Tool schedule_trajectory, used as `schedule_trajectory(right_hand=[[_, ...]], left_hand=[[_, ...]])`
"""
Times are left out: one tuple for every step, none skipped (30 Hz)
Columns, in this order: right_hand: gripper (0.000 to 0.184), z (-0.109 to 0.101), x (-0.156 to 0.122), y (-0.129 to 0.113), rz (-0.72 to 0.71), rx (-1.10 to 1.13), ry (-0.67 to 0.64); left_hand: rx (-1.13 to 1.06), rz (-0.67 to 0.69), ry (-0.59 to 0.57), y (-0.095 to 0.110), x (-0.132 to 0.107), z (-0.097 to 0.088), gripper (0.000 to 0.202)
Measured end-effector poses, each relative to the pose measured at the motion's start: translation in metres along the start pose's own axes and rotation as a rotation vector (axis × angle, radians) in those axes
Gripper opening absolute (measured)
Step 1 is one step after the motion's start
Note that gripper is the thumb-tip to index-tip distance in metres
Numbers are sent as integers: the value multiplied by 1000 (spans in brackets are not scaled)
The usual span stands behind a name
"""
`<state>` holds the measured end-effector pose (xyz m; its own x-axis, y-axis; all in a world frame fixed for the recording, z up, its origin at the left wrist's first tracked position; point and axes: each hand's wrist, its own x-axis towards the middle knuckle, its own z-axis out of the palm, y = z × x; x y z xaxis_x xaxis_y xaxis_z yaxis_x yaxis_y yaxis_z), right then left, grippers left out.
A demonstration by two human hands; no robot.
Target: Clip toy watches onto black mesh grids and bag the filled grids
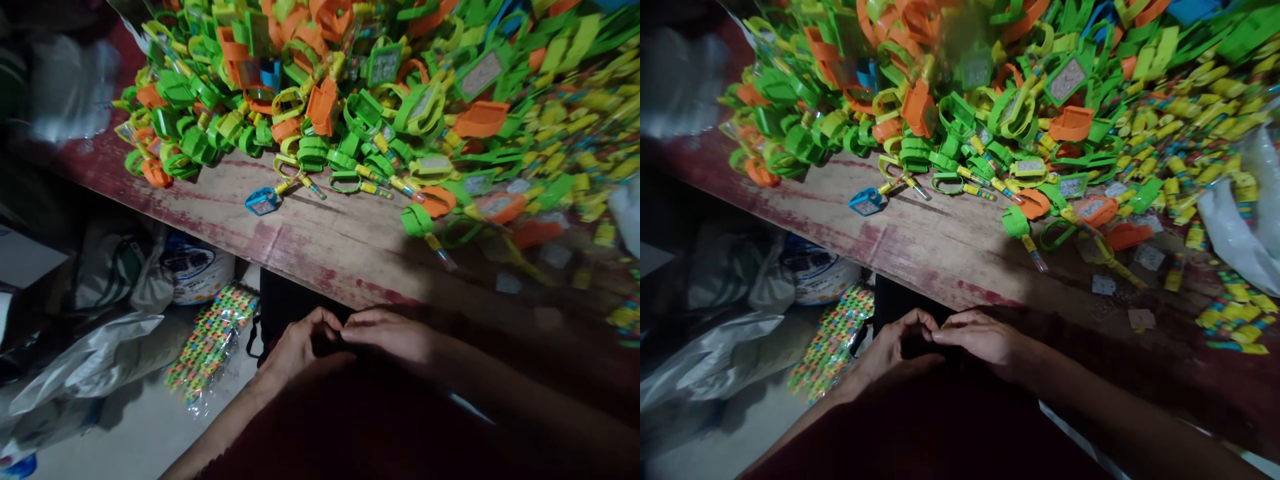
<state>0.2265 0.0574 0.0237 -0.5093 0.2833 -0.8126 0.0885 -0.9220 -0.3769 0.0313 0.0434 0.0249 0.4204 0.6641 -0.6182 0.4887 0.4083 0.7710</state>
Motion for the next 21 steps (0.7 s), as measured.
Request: schedule_trajectory(right_hand=[[29,1,0,-2,1,19,17],[28,2,0,-4,2,40,28],[27,2,-1,-5,3,62,32],[26,2,-1,-6,-2,84,34],[25,3,-1,-6,-10,108,35],[25,2,-1,-5,-16,132,34],[25,2,0,-4,-18,156,30],[26,2,0,-1,-22,182,28],[27,2,1,2,-30,206,27],[28,2,1,5,-44,224,28],[28,1,2,8,-63,230,29],[28,1,2,11,-87,219,33],[27,0,3,13,-105,191,35],[26,0,3,14,-114,153,33],[25,-1,3,15,-112,111,24],[23,-2,2,14,-102,68,13],[22,-3,2,13,-85,21,-2],[22,-4,1,11,-61,-37,-15],[21,-4,1,9,-38,-114,-24],[22,-5,0,6,-29,-216,-19],[22,-4,0,4,-46,-336,-1]], left_hand=[[-3,-21,-18,0,0,-2,31],[-3,-46,-31,0,-2,-4,30],[-9,-67,-38,2,-3,-5,28],[-23,-79,-39,4,-5,-7,25],[-48,-84,-40,7,-7,-9,24],[-77,-88,-40,10,-10,-10,23],[-106,-98,-42,13,-12,-11,23],[-135,-118,-44,15,-13,-11,23],[-162,-145,-41,17,-14,-11,23],[-187,-179,-37,18,-15,-11,23],[-212,-216,-33,18,-15,-11,23],[-234,-247,-32,18,-15,-10,23],[-247,-266,-31,17,-14,-9,23],[-248,-269,-32,16,-14,-8,22],[-240,-256,-29,14,-14,-7,22],[-225,-230,-19,11,-13,-6,21],[-204,-198,-4,9,-13,-5,21],[-178,-172,10,6,-13,-4,22],[-155,-158,14,3,-14,-2,23],[-140,-152,12,1,-14,-1,24],[-136,-152,3,-2,-14,1,24]])
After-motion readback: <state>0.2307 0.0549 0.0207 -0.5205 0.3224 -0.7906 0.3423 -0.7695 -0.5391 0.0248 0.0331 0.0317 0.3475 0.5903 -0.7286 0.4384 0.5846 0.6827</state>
